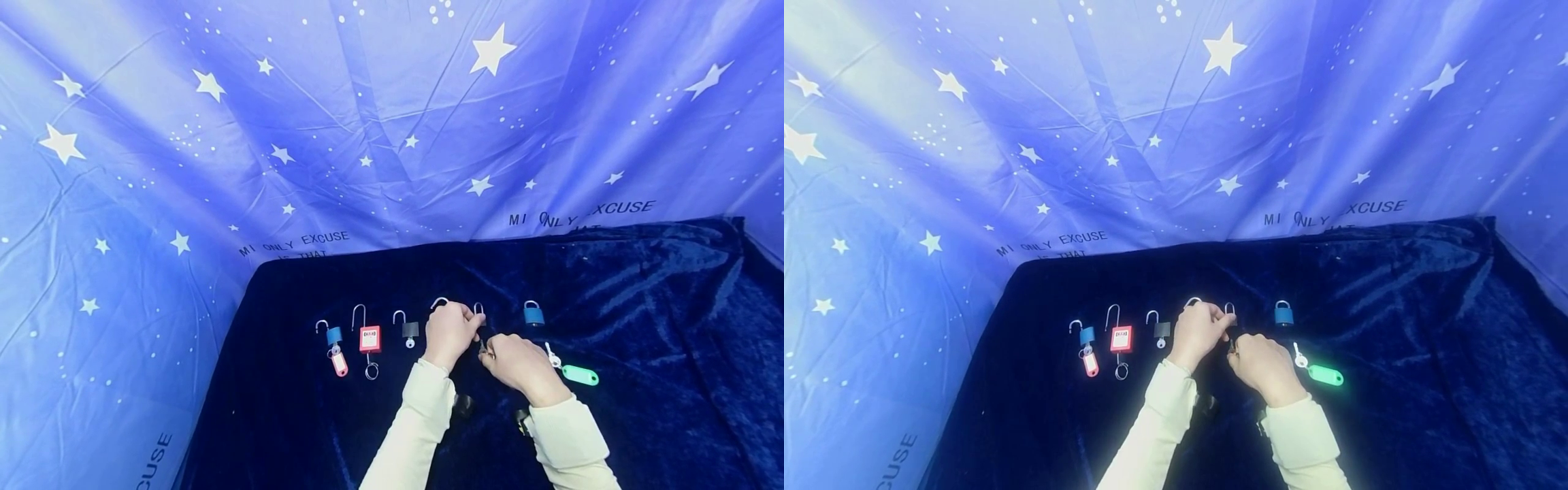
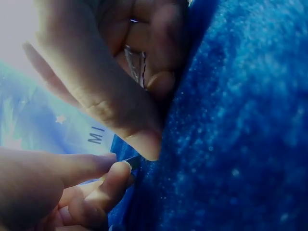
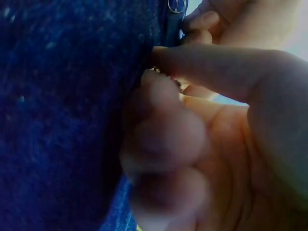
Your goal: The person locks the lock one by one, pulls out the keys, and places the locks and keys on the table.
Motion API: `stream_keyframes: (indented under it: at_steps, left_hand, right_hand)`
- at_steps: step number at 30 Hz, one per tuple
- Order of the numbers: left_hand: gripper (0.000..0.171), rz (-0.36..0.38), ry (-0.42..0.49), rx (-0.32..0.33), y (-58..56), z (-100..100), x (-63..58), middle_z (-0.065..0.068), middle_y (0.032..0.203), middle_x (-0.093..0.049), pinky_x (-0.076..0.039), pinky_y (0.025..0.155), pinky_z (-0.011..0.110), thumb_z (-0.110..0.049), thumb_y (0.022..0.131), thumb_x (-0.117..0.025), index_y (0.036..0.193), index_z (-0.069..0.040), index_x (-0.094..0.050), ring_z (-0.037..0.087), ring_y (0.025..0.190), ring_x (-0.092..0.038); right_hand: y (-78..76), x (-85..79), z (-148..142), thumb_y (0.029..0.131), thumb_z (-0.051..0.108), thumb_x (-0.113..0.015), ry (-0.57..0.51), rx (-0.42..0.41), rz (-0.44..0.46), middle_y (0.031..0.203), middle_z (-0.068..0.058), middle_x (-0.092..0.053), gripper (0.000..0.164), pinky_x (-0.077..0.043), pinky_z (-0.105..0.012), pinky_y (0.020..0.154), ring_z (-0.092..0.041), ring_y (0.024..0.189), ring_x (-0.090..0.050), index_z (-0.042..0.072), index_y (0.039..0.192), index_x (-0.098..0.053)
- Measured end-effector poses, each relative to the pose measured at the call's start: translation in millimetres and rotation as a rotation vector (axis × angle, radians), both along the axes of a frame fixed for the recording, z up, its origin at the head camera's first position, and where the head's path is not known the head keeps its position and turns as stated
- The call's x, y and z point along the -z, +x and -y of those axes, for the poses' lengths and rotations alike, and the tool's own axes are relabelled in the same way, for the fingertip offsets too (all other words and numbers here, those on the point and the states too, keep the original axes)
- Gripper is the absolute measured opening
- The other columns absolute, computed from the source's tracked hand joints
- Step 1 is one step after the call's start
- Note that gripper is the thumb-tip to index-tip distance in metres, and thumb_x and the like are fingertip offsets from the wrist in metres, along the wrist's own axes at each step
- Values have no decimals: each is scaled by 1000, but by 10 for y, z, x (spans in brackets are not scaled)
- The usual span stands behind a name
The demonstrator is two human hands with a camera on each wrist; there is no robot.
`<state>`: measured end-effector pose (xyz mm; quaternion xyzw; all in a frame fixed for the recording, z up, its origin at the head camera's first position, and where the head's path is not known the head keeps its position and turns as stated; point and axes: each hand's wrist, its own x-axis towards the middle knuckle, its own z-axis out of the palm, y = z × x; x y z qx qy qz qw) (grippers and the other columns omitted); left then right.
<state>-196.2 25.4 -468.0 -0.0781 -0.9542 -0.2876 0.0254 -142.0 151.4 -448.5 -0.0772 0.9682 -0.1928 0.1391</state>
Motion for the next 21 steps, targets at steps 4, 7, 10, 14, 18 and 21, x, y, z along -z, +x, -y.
stream_keyframes:
  at_steps: [4,7,10,14,18,21]
  left_hand:
    - [25,-17,-15,18,-4,2,8,-26,43,-41,-38,49,20,-43,83,-60,62,-29,-63,3,56,-54]
    - [24,-23,-17,38,-7,5,10,-26,43,-41,-37,48,19,-43,83,-60,64,-29,-64,1,55,-52]
    - [24,-24,-15,43,-8,6,10,-26,44,-42,-37,48,19,-42,83,-60,64,-29,-65,2,55,-53]
    - [23,-24,-24,38,-6,11,10,-26,44,-42,-37,47,20,-43,83,-60,65,-30,-66,3,56,-54]
    - [24,-28,-40,44,-10,12,20,-26,44,-42,-37,48,19,-46,82,-60,65,-31,-65,2,56,-54]
    - [23,-33,-42,43,-9,3,29,-26,44,-42,-37,48,19,-46,82,-60,65,-32,-66,2,56,-53]
  right_hand:
    - [1,5,-6,85,32,-54,14,6,-4,60,-1,-45,29,-37,-39,50,-17,54,-44,16,62,-47]
    - [2,7,-11,85,33,-54,13,2,-11,59,-1,-44,30,-36,-38,50,-17,53,-43,17,61,-46]
    - [0,10,-13,84,32,-55,5,1,-26,60,0,-45,27,-36,-38,50,-17,54,-44,17,62,-47]
    - [-8,27,-8,84,31,-56,-7,-6,-37,62,1,-45,21,-37,-39,52,-17,57,-44,18,68,-49]
    - [-11,31,-3,84,30,-54,2,-9,-18,63,1,-46,19,-37,-40,52,-18,58,-45,18,70,-49]
    - [-8,20,-2,85,30,-53,14,2,9,63,-1,-46,23,-36,-39,51,-19,56,-44,16,67,-48]
